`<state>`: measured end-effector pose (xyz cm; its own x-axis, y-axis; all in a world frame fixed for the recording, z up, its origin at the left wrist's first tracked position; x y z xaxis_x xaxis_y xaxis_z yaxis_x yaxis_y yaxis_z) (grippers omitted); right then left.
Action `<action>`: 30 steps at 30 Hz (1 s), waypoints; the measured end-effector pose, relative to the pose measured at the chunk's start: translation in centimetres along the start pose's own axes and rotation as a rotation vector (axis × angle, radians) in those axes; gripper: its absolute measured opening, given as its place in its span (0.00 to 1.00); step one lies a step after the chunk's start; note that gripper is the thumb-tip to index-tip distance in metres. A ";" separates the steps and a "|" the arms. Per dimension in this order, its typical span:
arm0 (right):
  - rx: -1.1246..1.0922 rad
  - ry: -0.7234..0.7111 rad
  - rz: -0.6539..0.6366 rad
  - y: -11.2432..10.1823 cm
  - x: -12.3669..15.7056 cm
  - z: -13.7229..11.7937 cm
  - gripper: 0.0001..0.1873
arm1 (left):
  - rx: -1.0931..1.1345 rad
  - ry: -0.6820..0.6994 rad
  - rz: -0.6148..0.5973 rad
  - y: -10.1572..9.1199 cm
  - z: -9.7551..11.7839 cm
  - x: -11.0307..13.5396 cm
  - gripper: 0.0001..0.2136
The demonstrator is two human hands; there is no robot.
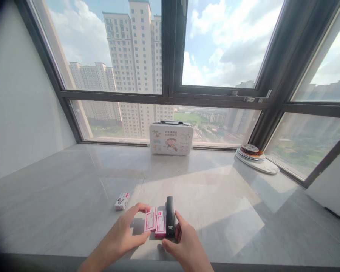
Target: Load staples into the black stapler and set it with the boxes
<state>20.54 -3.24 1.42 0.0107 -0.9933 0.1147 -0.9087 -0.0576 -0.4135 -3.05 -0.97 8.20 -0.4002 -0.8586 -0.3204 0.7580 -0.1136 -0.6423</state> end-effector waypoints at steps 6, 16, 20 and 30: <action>0.004 -0.056 -0.043 0.0 0.1 -1.3 0.37 | 0.210 -0.028 -0.144 2.7 0.8 -1.9 0.30; 0.049 -0.093 -0.010 0.0 0.3 -2.4 0.29 | 0.305 -0.022 -0.174 3.5 -0.3 -2.1 0.34; 0.136 -0.016 0.059 0.1 0.1 -1.0 0.40 | 0.167 -0.023 0.030 1.0 -3.1 -2.1 0.26; 0.133 0.002 0.045 -0.1 0.3 -2.4 0.38 | -0.302 -0.409 0.236 -3.5 -10.1 -2.1 0.22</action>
Point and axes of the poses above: each hand's wrist, its own x-axis away from the middle knuckle, its own y-axis out of the palm, z = x × y, the point moved 2 cm from there along -x, towards the middle knuckle, and after that the axes turned 7 degrees about y, right-handed, at the moved point
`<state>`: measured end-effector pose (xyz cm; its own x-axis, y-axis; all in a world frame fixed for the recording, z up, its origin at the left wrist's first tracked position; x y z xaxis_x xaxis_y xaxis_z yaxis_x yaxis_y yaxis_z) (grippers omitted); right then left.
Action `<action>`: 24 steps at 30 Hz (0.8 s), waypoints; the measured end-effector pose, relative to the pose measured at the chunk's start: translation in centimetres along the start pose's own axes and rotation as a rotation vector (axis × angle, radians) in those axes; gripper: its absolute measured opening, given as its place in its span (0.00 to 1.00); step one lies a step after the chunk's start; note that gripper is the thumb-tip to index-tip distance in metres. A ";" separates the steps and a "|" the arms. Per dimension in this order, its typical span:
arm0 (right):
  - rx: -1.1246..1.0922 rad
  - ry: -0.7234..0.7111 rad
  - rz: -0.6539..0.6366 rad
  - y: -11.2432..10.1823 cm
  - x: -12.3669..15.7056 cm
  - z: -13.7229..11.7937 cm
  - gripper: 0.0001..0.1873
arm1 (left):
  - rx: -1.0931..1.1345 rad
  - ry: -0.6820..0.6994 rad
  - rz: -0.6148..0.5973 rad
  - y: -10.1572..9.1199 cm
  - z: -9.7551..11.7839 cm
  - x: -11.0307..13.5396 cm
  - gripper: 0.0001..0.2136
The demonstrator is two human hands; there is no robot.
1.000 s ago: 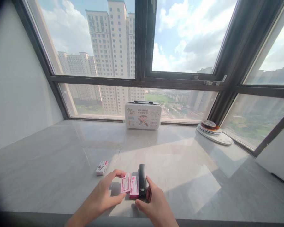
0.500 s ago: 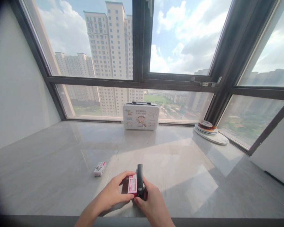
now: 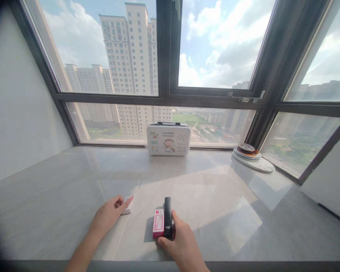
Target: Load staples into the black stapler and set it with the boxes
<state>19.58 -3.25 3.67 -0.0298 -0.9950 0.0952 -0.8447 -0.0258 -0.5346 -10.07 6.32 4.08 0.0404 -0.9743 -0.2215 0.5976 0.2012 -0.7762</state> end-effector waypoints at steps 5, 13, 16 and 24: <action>-0.017 -0.041 -0.023 -0.3 0.1 -0.8 0.23 | 0.025 0.095 -0.127 4.1 4.7 0.6 0.25; -0.027 -0.069 -0.024 0.0 -0.3 -0.8 0.22 | 0.077 0.137 -0.242 6.1 7.6 0.2 0.23; -0.009 -0.055 -0.029 0.0 -0.3 -0.8 0.22 | 0.072 0.133 -0.249 5.9 7.5 0.1 0.23; 0.004 -0.110 -0.045 -0.2 -0.1 -1.9 0.22 | 0.072 0.204 -0.359 5.6 8.4 0.5 0.32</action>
Point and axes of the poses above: each hand's wrist, its own x-axis away from the middle knuckle, its own y-axis out of the palm, z = x × y, the point moved 2 cm from there along -x, towards the middle knuckle, and after that the axes turned 7 degrees about y, right-handed, at the moved point
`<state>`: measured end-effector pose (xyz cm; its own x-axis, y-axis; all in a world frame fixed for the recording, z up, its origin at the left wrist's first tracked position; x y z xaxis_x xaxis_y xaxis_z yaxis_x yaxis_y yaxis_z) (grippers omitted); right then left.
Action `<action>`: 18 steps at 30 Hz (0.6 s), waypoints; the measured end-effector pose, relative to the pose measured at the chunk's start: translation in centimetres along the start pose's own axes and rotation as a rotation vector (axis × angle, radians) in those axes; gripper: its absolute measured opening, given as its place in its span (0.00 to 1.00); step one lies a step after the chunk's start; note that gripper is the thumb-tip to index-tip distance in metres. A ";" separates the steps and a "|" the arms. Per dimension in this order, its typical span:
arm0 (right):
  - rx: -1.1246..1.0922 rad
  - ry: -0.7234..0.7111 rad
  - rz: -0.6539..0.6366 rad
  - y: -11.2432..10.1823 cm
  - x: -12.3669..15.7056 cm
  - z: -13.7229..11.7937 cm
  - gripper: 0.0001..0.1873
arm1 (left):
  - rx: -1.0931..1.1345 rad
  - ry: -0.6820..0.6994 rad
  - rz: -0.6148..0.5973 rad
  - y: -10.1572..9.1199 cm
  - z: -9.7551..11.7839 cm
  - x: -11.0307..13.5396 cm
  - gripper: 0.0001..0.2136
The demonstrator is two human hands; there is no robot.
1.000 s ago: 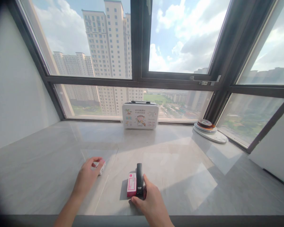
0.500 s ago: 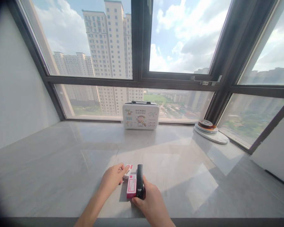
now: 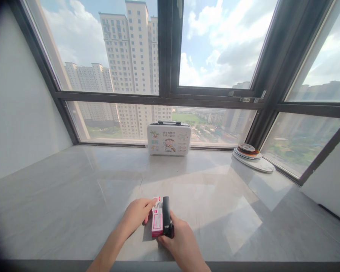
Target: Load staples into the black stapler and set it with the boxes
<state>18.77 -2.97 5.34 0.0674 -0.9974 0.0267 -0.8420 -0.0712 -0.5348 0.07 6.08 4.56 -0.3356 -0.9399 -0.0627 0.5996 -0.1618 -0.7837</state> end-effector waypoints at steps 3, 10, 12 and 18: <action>0.015 0.001 -0.017 0.0 -0.1 -0.2 0.22 | 0.021 0.047 -0.066 -0.4 0.5 0.3 0.34; -0.031 -0.013 -0.051 -0.3 -0.4 0.4 0.21 | 0.014 0.090 -0.139 -0.6 1.2 0.2 0.35; -0.024 -0.001 -0.049 -0.7 -0.5 1.1 0.20 | -0.002 0.094 -0.150 -0.1 1.7 -0.3 0.35; -0.078 0.013 -0.057 -5.1 -0.3 4.0 0.19 | -0.024 0.124 -0.219 3.5 5.4 -3.1 0.33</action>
Point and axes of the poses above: each hand's wrist, its own x-axis away from the middle knuckle, its own y-axis out of the palm, z = x × y, the point moved 2 cm from there along -x, towards the middle knuckle, and after that the axes turned 7 degrees about y, right-handed, at the moved point
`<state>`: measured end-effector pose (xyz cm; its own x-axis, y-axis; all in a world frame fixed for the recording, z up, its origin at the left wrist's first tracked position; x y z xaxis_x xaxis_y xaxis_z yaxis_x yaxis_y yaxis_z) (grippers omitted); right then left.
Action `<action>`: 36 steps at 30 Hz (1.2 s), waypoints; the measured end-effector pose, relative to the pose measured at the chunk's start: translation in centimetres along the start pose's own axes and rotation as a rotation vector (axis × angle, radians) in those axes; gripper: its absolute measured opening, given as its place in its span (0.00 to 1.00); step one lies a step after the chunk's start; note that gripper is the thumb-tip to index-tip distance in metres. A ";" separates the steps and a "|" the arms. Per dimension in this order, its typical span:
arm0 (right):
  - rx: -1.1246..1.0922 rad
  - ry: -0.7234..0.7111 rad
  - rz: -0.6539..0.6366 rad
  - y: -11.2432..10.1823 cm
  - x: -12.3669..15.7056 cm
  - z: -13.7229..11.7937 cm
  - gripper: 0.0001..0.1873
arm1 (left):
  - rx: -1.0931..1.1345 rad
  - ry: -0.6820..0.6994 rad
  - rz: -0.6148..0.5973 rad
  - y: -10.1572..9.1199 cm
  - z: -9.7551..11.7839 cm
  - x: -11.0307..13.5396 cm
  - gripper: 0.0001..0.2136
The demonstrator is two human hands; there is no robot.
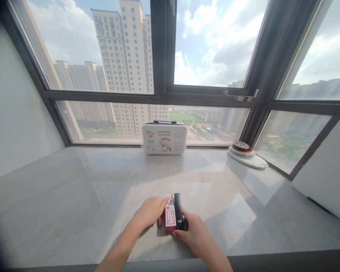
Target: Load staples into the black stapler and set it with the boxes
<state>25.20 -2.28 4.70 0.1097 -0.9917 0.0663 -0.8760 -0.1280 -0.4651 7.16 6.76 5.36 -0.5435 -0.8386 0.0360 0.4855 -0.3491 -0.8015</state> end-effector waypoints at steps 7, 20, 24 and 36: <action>0.014 0.119 0.049 -8.8 0.9 4.0 0.21 | 0.002 0.020 -0.121 5.2 6.7 -7.0 0.16; 0.084 0.315 0.283 -14.2 3.4 9.7 0.44 | -0.077 -0.004 0.070 5.8 6.6 -7.0 0.14; 0.026 0.344 0.407 -12.3 5.8 10.4 0.29 | -0.132 -0.056 0.199 2.7 1.2 -3.5 0.17; 0.492 -0.136 0.111 3.3 -1.0 -0.2 0.33 | -0.350 0.079 0.462 0.9 -5.0 7.5 0.21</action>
<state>22.16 -1.72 3.27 0.1169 -0.9874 -0.1070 -0.5647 0.0226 -0.8250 0.05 2.23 1.96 -0.3850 -0.8325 -0.3984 0.4368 0.2159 -0.8733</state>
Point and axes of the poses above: each hand's wrist, its own x-axis away from the middle knuckle, its own y-axis out of the palm, z = x × y, the point moved 2 cm from there along -x, towards the middle knuckle, and after that the axes turned 7 degrees about y, right-handed, at the moved point
